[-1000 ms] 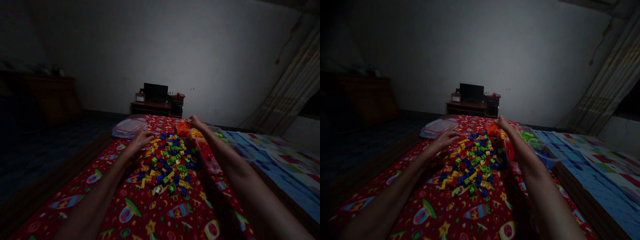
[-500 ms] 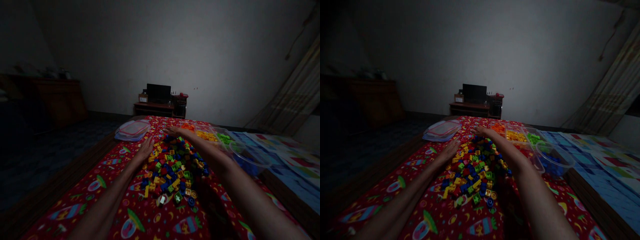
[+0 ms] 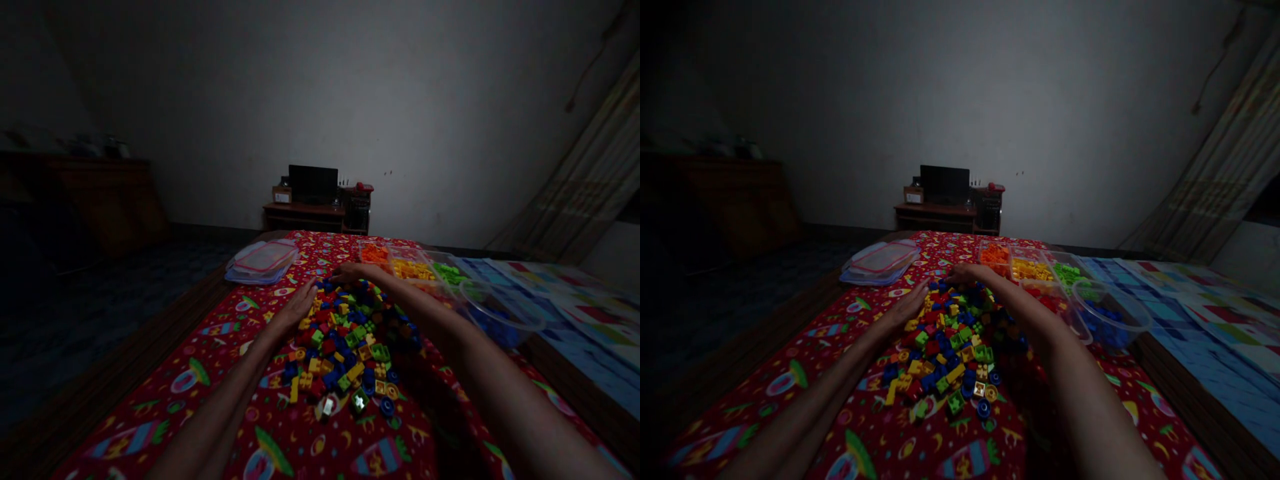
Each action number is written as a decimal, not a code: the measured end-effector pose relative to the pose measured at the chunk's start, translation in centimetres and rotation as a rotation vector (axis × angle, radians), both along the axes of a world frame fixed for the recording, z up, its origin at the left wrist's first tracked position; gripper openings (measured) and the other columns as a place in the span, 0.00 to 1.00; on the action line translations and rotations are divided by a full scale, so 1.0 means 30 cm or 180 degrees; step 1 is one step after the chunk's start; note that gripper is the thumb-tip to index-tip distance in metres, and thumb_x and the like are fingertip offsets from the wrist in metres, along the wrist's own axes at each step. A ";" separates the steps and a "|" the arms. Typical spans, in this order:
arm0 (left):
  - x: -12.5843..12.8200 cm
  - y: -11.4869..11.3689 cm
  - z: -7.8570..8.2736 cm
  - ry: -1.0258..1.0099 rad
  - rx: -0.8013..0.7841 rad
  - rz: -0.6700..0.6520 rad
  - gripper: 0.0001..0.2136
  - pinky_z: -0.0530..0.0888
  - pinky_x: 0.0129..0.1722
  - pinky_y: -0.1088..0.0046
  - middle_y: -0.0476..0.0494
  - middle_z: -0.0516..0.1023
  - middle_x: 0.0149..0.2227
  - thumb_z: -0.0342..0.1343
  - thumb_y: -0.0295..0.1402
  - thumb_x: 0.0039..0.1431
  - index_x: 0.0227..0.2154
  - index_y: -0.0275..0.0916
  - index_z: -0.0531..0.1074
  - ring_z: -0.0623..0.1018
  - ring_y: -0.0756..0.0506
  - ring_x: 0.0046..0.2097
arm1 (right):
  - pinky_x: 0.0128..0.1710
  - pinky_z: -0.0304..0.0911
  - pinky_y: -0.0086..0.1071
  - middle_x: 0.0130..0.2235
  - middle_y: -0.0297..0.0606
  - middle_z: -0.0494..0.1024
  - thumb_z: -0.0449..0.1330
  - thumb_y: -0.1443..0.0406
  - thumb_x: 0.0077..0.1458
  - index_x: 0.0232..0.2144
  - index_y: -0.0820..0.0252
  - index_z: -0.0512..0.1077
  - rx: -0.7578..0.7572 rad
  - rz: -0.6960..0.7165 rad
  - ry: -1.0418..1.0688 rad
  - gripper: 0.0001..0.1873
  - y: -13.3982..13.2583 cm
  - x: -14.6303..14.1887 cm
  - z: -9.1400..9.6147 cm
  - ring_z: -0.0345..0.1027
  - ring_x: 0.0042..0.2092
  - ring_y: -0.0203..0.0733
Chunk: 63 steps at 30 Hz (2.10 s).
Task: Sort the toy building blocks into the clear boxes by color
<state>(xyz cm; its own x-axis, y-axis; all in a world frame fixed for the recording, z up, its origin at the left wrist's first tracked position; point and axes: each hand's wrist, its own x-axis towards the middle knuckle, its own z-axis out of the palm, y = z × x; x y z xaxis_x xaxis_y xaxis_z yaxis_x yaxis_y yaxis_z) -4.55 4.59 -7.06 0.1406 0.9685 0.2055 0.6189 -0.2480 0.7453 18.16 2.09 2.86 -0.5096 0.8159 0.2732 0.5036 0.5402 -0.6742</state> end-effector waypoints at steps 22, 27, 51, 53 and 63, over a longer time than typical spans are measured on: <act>0.184 -0.196 0.255 0.0715 0.0410 -0.1440 0.21 0.71 0.47 0.70 0.48 0.79 0.44 0.51 0.27 0.45 0.44 0.43 0.76 0.76 0.44 0.45 | 0.36 0.62 0.29 0.36 0.39 0.78 0.51 0.80 0.38 0.40 0.61 0.75 0.0413 -0.0419 -0.1042 0.26 -0.172 0.197 0.014 0.69 0.37 0.40; 0.158 -0.194 0.258 0.0840 0.0403 -0.1263 0.16 0.72 0.44 0.71 0.47 0.80 0.40 0.48 0.31 0.50 0.39 0.41 0.77 0.77 0.44 0.42 | 0.35 0.60 0.29 0.37 0.43 0.77 0.53 0.78 0.43 0.41 0.63 0.74 0.0796 -0.0813 -0.0744 0.22 -0.195 0.198 0.008 0.69 0.36 0.40; 0.242 -0.262 0.248 0.0940 0.0819 -0.1206 0.11 0.71 0.42 0.69 0.47 0.76 0.38 0.58 0.31 0.44 0.34 0.41 0.73 0.74 0.43 0.41 | 0.27 0.50 0.28 0.29 0.35 0.70 0.55 0.63 0.50 0.35 0.62 0.68 0.0887 -0.1355 -0.0807 0.10 -0.220 0.237 0.042 0.58 0.28 0.35; 0.240 -0.249 0.258 0.0639 0.0768 -0.0940 0.12 0.72 0.44 0.68 0.47 0.78 0.38 0.58 0.32 0.44 0.35 0.41 0.74 0.75 0.43 0.41 | 0.26 0.49 0.27 0.28 0.34 0.69 0.55 0.63 0.48 0.34 0.62 0.68 0.0907 -0.1491 -0.0668 0.10 -0.204 0.265 0.042 0.58 0.27 0.34; 0.221 -0.222 0.263 -0.1134 0.0181 -0.0333 0.23 0.75 0.39 0.65 0.43 0.80 0.36 0.62 0.47 0.40 0.37 0.34 0.75 0.78 0.41 0.38 | 0.28 0.53 0.27 0.26 0.36 0.71 0.50 0.66 0.53 0.28 0.63 0.69 0.0768 -0.1456 -0.0334 0.09 -0.189 0.181 -0.010 0.62 0.28 0.35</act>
<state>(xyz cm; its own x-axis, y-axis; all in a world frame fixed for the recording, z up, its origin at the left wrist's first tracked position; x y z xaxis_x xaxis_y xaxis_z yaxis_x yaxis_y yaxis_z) 2.08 -2.07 0.83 0.1481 0.9383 0.3124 0.2925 -0.3433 0.8925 23.58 -3.59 2.57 -0.1508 0.8815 0.4474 0.7823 0.3831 -0.4912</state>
